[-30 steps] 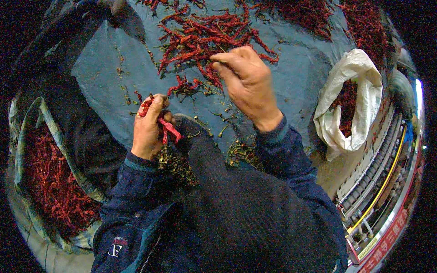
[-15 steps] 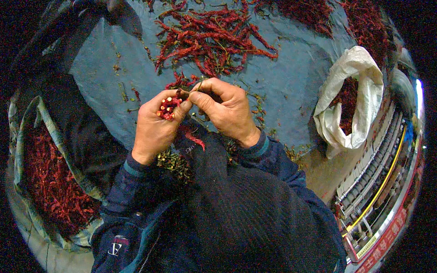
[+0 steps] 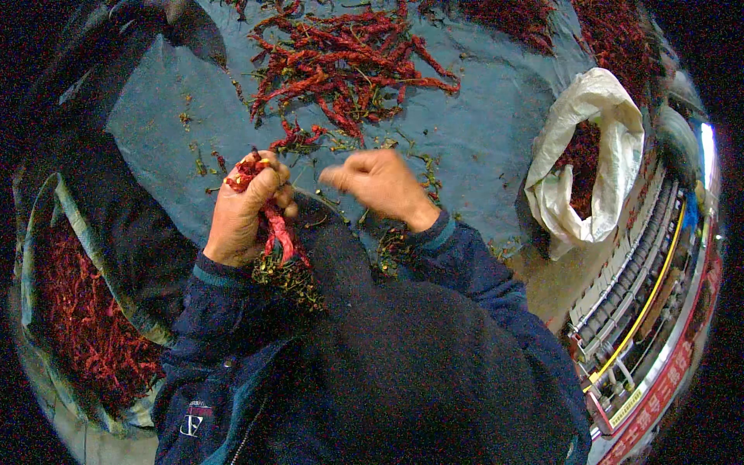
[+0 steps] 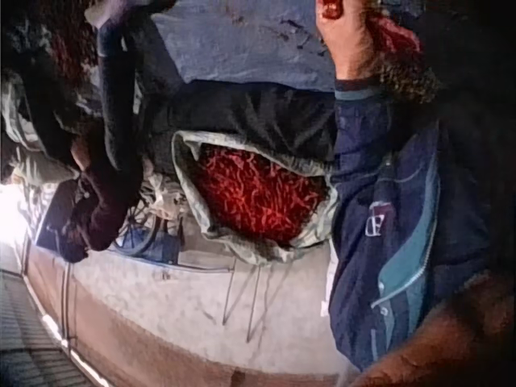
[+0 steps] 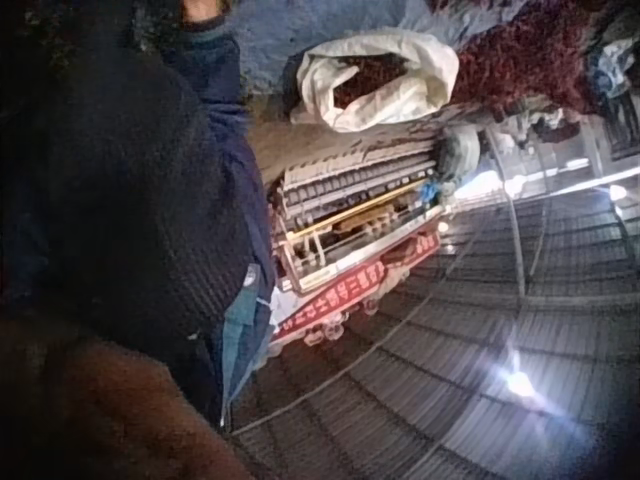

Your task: The person sits on a tarp-covered floor and removes stems from dried red chilies by hand. They pick up chilies, pull off the stems, and place the de-stemmed chilies into a nearby sack.

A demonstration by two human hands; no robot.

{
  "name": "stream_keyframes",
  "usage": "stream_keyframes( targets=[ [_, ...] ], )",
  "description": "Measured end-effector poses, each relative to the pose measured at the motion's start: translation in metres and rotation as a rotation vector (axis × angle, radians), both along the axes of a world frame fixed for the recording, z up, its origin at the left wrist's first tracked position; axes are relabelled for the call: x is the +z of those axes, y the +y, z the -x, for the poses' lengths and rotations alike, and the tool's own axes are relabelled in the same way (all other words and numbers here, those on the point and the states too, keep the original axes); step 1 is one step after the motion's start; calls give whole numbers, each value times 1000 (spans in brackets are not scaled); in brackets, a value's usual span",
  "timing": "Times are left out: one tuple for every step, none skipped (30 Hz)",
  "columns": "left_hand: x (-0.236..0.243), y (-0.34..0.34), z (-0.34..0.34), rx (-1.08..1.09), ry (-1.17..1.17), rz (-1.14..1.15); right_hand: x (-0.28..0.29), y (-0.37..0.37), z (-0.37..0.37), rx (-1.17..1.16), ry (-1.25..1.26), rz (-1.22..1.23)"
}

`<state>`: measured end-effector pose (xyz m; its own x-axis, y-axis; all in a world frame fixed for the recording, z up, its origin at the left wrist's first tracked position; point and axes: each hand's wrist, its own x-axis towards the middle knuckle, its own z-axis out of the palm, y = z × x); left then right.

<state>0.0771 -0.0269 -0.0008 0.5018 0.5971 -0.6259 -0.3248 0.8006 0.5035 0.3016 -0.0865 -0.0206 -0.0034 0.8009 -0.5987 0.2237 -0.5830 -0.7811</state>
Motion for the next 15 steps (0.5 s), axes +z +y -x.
stream_keyframes(
  targets=[
    [-6, -1, 4, -22, 20, -18, -6, 2, -6, -50, -219, -201],
    [-14, -3, 8, -45, 43, -38, -11, 8, -13, -99, -437, -404],
    [-17, -4, 9, -66, 66, -58, -15, 19, -20, -109, -593, -516],
    [-16, -3, 6, -53, 53, -24, -21, 35, -30, -121, -755, -628],
    [-13, -3, 3, -41, 44, 8, -27, 47, -38, -135, -913, -740],
    [-11, -3, -1, -27, 36, 41, -34, 58, -41, -90, -942, -676],
    [-9, -3, -4, -51, 48, 24, -41, 68, -40, -45, -968, -608],
    [-9, -3, -5, -78, 61, -2, -45, 73, -39, 0, -993, -540],
    [-9, -4, -6, -105, 72, -28, -45, 73, -39, -4, -969, -561],
    [-9, -5, -6, -125, 88, -55, -45, 73, -38, -3, -938, -586],
    [-12, -5, -4, -122, 84, -103, -44, 74, -38, -3, -910, -610],
    [-11, -4, -4, -128, 153, -188, -43, 74, -37, -4, -882, -633],
    [-11, -4, -6, -131, 218, -270, -29, 68, -29, -7, -829, -607],
    [-9, -3, -7, -134, 282, -352, -15, 62, -22, 5, -756, -569],
    [-4, 1, -8, -226, 432, -478, -6, 53, -17, -1, -691, -552]
  ],
)
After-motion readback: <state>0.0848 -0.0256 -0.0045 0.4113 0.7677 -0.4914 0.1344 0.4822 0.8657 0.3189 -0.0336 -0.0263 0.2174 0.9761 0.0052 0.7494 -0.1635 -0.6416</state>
